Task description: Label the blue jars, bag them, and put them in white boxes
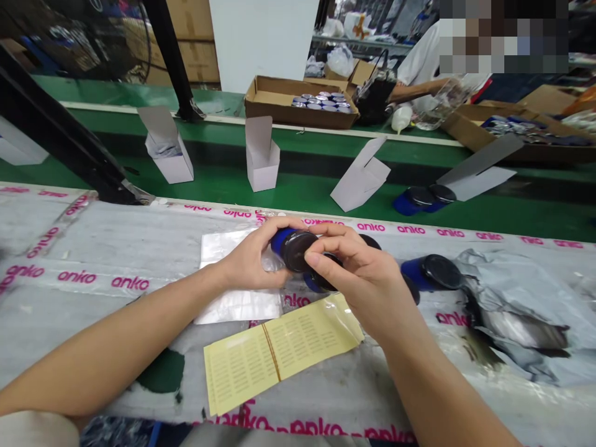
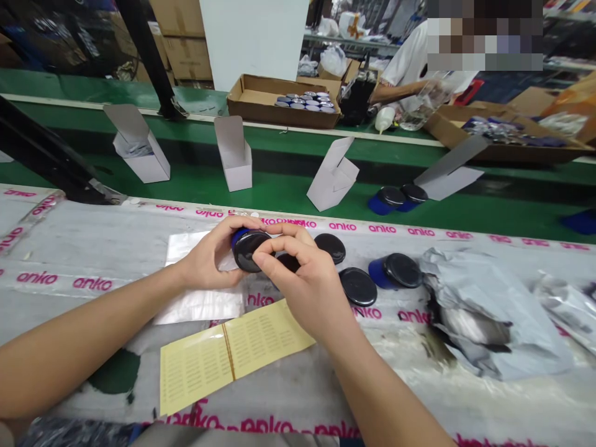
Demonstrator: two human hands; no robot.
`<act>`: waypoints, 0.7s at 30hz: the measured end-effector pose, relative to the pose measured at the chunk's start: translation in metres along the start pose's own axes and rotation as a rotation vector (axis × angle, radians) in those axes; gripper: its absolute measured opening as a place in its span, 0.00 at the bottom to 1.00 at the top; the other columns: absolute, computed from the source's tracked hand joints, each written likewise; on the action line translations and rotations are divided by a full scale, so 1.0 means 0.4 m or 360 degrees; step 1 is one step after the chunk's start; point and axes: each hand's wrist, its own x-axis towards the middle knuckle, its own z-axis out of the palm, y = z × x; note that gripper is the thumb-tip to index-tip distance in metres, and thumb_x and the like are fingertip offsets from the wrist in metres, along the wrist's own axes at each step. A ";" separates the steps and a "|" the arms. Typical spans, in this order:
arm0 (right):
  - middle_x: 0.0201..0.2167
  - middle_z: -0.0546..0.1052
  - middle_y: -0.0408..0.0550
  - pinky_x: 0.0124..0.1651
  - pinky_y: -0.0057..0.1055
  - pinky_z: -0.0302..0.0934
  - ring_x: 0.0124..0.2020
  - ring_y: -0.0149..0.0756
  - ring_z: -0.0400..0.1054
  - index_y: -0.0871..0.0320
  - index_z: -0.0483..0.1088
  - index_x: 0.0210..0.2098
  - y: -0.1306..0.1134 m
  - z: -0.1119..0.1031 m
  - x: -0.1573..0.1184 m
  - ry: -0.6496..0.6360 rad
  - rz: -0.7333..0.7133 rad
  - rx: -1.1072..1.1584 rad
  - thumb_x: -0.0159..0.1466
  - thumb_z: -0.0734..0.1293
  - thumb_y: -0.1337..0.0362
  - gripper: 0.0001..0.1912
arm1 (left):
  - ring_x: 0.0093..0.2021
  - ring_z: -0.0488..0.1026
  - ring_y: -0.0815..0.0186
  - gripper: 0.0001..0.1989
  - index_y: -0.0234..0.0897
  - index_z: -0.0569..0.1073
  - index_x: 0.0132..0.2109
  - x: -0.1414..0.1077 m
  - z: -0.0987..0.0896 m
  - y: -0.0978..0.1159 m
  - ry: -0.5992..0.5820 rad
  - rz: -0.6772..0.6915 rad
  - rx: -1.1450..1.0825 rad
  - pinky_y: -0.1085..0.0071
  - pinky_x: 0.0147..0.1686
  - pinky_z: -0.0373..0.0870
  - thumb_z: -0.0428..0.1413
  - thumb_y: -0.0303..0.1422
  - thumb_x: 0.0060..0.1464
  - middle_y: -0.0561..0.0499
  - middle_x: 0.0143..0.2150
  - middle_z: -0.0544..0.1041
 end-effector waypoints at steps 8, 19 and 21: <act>0.50 0.76 0.48 0.56 0.43 0.67 0.54 0.44 0.72 0.51 0.78 0.31 -0.003 0.004 -0.006 0.0042 -0.0090 -0.0056 0.63 0.72 0.61 0.05 | 0.58 0.73 0.52 0.34 0.47 0.68 0.60 0.002 -0.004 0.000 -0.0057 0.0035 -0.0066 0.53 0.58 0.71 0.65 0.28 0.44 0.45 0.58 0.73; 0.48 0.76 0.51 0.55 0.40 0.69 0.53 0.41 0.73 0.53 0.75 0.35 0.009 0.017 -0.018 0.0206 -0.0448 -0.0296 0.67 0.68 0.66 0.05 | 0.58 0.73 0.53 0.34 0.47 0.68 0.59 0.001 -0.009 -0.001 -0.0137 -0.0015 -0.0112 0.53 0.58 0.70 0.66 0.26 0.44 0.44 0.57 0.73; 0.47 0.76 0.51 0.55 0.41 0.69 0.53 0.42 0.73 0.53 0.75 0.35 0.007 0.012 -0.017 0.0264 -0.0457 -0.0304 0.67 0.68 0.66 0.04 | 0.58 0.73 0.53 0.34 0.47 0.69 0.58 0.001 -0.008 0.000 -0.0145 -0.0009 -0.0127 0.53 0.58 0.70 0.67 0.27 0.44 0.45 0.57 0.74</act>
